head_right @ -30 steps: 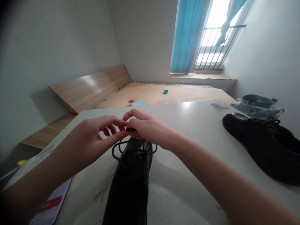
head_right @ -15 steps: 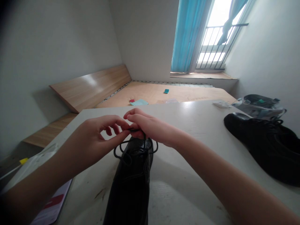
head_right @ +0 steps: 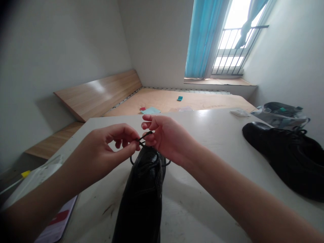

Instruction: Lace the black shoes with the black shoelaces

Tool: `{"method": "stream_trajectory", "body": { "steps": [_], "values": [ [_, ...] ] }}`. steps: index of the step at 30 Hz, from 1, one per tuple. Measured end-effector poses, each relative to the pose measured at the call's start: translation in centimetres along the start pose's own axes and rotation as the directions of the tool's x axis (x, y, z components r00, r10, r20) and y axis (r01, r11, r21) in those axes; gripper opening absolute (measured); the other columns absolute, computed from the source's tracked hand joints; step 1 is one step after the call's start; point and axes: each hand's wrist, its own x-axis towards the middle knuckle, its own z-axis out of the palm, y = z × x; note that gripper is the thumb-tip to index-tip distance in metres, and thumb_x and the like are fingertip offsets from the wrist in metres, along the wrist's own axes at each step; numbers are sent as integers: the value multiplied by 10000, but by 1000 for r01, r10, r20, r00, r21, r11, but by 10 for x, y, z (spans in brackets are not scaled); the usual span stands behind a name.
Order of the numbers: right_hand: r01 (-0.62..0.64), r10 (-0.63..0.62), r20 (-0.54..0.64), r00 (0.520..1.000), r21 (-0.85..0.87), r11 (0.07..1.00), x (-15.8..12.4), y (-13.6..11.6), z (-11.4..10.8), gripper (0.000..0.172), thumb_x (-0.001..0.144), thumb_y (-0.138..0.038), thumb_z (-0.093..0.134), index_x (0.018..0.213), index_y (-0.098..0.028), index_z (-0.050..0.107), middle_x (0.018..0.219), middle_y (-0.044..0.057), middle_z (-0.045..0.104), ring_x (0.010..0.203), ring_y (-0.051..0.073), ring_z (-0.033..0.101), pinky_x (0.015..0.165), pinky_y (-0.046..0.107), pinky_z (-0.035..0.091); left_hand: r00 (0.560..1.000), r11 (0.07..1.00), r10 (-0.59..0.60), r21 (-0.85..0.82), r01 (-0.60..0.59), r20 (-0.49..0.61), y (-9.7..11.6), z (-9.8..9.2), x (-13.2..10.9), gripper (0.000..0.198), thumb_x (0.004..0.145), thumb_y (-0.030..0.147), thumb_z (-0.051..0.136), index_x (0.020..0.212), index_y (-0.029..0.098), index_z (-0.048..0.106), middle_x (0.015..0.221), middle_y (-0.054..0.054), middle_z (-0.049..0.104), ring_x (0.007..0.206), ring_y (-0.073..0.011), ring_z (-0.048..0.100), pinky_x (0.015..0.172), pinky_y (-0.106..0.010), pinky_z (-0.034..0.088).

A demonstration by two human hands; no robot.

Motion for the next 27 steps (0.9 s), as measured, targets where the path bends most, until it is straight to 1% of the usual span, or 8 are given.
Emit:
{"method": "stream_trajectory", "body": {
  "steps": [3,8,10,13,16,22,25,27],
  "values": [
    [47,-46,-36,998,6,999,-1,5,3,358,573,-6,507,892,-167,498,756,-22,473,544,72,378,475,178,301,1000,1000,-12,-28,13,11,2,1,-1,35,795,221,630,770,226,654,656,81,639,603,-95,545,536,-202,386],
    [189,-193,-74,978,-52,981,-1,17,6,342,608,-34,549,917,-180,557,844,-18,508,655,88,470,582,205,390,997,993,-72,-90,72,7,-2,3,0,29,822,248,636,807,230,618,680,82,664,622,-101,591,516,-203,388],
    [261,-267,-28,963,-136,956,-2,20,6,317,625,-49,570,910,-188,572,881,-21,521,699,94,492,629,219,415,997,992,-76,-104,76,2,-4,3,1,58,852,299,639,874,248,653,758,73,703,690,-115,636,550,-215,420],
    [403,-399,77,914,-297,865,-1,22,4,277,656,-68,581,904,-191,561,910,-28,511,710,84,500,647,215,429,998,993,-68,-98,67,-4,-7,2,3,140,890,367,617,933,269,706,842,57,739,767,-141,669,629,-251,462],
    [475,-462,130,877,-375,796,0,22,2,250,686,-76,567,909,-185,538,907,-28,490,702,75,499,638,208,430,997,995,-65,-76,62,-29,-8,1,3,171,903,370,604,962,280,737,865,55,756,784,-152,683,661,-272,473],
    [497,-459,204,865,-482,722,1,22,2,222,750,-84,546,938,-192,501,958,-19,491,690,76,485,620,229,405,997,997,-38,-76,33,-64,-9,0,2,194,907,358,611,1029,287,744,871,56,759,783,-151,687,664,-269,486],
    [435,-407,195,892,-614,659,-2,17,2,195,831,-127,564,1006,-194,510,1007,-1,528,793,107,516,698,254,423,993,999,-14,-31,11,-115,-8,-3,1,186,909,347,611,1005,275,752,809,50,745,732,-142,673,633,-259,474],
    [373,-331,211,920,-733,569,-5,13,1,108,926,-237,536,1022,-189,550,1003,16,567,872,138,530,774,287,424,980,1000,7,-10,-10,-197,-6,-7,0,176,909,355,617,986,275,753,770,50,734,696,-134,663,607,-247,473]
  ]
}}
